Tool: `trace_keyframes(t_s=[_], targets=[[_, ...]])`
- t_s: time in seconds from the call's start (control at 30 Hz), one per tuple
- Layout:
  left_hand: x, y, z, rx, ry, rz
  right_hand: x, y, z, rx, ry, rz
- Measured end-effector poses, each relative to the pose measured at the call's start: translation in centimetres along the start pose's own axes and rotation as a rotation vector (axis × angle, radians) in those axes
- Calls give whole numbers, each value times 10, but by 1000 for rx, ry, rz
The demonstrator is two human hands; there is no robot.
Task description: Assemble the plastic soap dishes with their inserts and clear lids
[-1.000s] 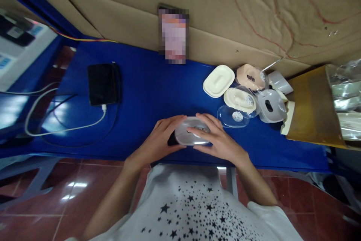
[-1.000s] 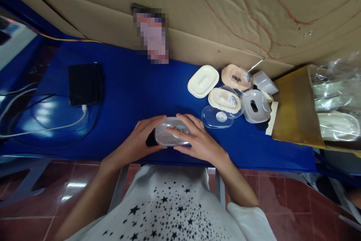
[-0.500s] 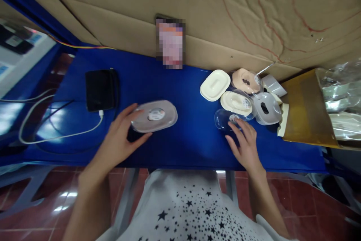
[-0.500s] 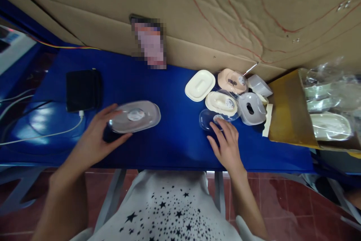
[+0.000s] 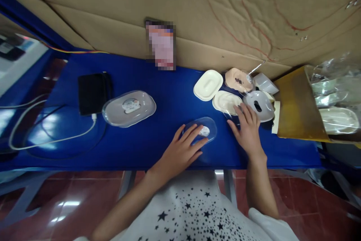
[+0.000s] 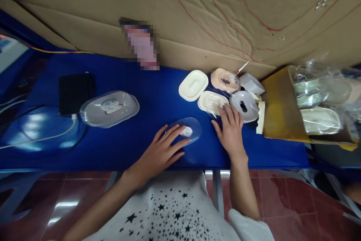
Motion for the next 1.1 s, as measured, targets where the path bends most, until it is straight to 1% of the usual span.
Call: trace_keyframes(t_s=[0.03, 0.1, 0.2, 0.27, 0.3, 0.37, 0.43, 0.47, 0.53, 0.6, 0.63, 0.7, 0.77, 0.8, 0.83, 0.9, 0.97, 1.0, 1.03, 1.07, 1.1], targets=[[-1, 1, 7, -28, -11, -19, 1, 2, -3, -9, 0, 16], [-7, 6, 26, -101, -52, -57, 2, 11, 0, -43, -35, 55], [-17, 13, 53, -192, -134, -99, 0, 30, 14, -105, -134, 143], [-21, 12, 63, -231, -172, -128, -6, 37, 19, -121, -210, 160], [-23, 10, 65, -241, -183, -149, -11, 38, 16, -107, -223, 130], [-25, 1, 58, -212, -178, -173, -23, 34, -1, -29, -154, -3], [-25, -13, 40, -109, -140, -158, -31, 28, -24, 72, 15, -136], [-25, -20, 30, -49, -114, -139, -32, 26, -34, 108, 94, -168], [-24, -30, 12, 44, -64, -112, -31, 22, -47, 137, 190, -184], [-26, -34, 4, 76, -26, -126, -32, 22, -47, 119, 202, -198], [-27, -33, 3, 70, -9, -148, -34, 25, -41, 102, 185, -218], [-29, -26, 6, 28, 37, -205, -42, 34, -20, 62, 110, -279], [-30, -15, 13, -32, 102, -254, -46, 46, 11, 18, -16, -316], [-31, -9, 16, -53, 132, -268, -45, 52, 29, -10, -94, -302], [-31, -2, 18, -62, 150, -278, -41, 57, 48, -54, -178, -262], [-32, 12, 21, -58, 142, -276, -28, 63, 86, -180, -337, -128], [-31, 27, 23, -33, 99, -233, -13, 65, 115, -313, -462, 19], [-30, 35, 25, -19, 78, -206, -7, 64, 122, -362, -509, 76], [-29, 43, 26, -10, 63, -179, -3, 59, 123, -397, -539, 116], [-28, 52, 29, -8, 51, -156, -1, 52, 119, -409, -543, 140], [-28, 62, 31, -13, 42, -146, 1, 41, 109, -393, -516, 151]])
Point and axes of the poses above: each hand's wrist, its own y-axis away from the middle knuckle, its own x-axis out of the palm, z = x × y, the point moved 7 cm from there along -y, towards the middle knuckle, and after that the axes turned 7 degrees about -y, right-handed, at the moved point
